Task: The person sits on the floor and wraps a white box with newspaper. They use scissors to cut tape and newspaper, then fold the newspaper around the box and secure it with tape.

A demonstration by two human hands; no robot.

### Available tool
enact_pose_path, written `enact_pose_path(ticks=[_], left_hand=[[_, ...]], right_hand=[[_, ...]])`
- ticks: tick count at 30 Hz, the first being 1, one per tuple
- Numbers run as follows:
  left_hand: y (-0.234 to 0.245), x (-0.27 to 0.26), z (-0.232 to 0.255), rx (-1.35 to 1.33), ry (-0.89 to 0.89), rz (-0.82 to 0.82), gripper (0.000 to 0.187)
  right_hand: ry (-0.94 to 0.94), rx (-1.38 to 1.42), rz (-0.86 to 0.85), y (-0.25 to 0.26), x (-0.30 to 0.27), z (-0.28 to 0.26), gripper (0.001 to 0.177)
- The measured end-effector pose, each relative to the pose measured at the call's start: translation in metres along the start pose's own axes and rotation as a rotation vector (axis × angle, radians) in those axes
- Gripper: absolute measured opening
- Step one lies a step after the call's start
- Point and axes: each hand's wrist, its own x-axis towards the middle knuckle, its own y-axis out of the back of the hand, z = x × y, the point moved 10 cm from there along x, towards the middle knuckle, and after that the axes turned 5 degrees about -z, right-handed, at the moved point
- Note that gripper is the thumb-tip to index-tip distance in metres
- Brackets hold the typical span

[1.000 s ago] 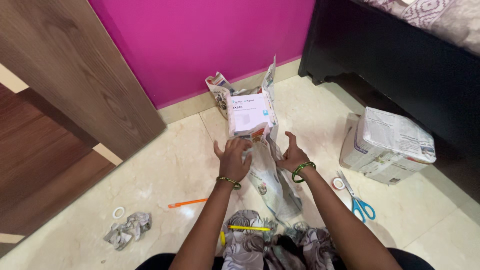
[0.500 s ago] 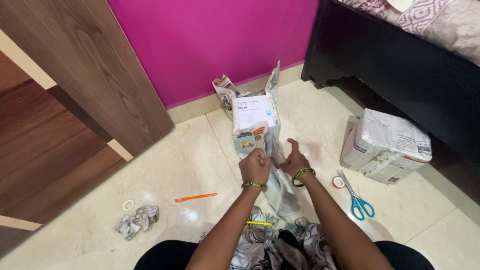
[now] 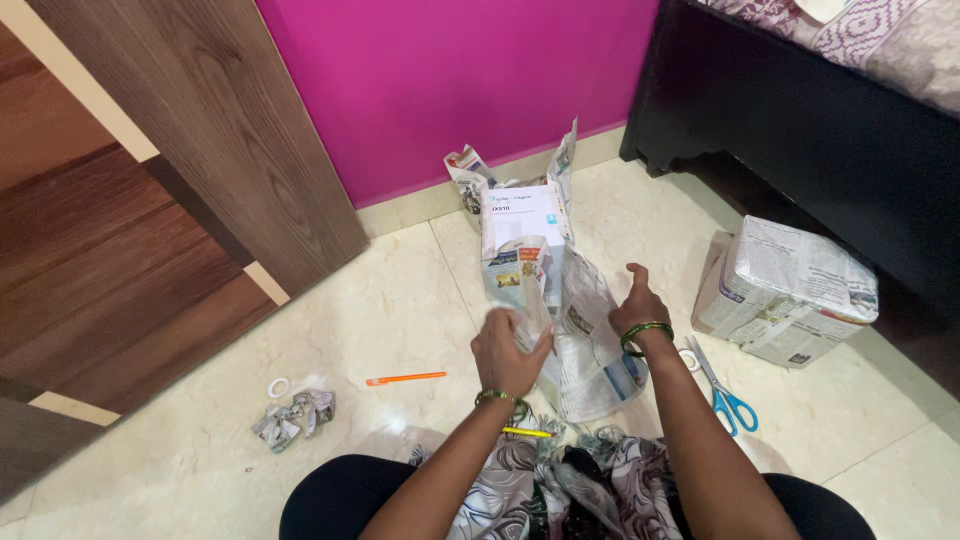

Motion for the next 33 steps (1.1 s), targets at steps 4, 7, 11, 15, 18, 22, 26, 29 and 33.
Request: enact_pose_path(ticks=[4,7,11,15,18,22,26,29,33], left_hand=[[-0.014,0.032,0.003,0.065,0.076,0.053,0.065],[-0.036,0.048,-0.001,0.073,0.094,-0.002,0.038],[-0.057,0.044,-0.017,0.086,0.118,-0.164,0.016],[-0.056,0.027,-0.013,0.108,-0.023,-0.220,0.012],[-0.055,0.020,-0.007,0.105,-0.141,-0.275,0.013],[-0.056,0.006,-0.001,0.083,-0.265,-0.324,0.015],[-0.046,-0.006,0.007,0.013,-0.381,-0.280,0.020],[-0.049,-0.011,0.005,-0.022,-0.400,-0.343,0.012],[-0.033,0.002,-0.011,-0.173,-0.411,-0.293,0.015]], right_hand=[[0.010,-0.055,0.074,0.011,-0.013,-0.012,0.093],[0.074,-0.008,0.150,0.019,-0.021,-0.026,0.095],[0.223,0.117,0.230,0.023,-0.024,-0.042,0.076],[0.262,0.504,0.110,-0.007,-0.014,-0.053,0.047],[0.293,0.878,-0.062,-0.043,-0.009,-0.068,0.042],[0.373,0.829,-0.037,-0.067,-0.013,-0.076,0.043],[0.496,0.609,0.006,-0.071,-0.012,-0.081,0.037],[0.522,0.465,-0.118,-0.079,-0.010,-0.081,0.029],[0.442,0.345,-0.340,-0.095,-0.016,-0.082,0.027]])
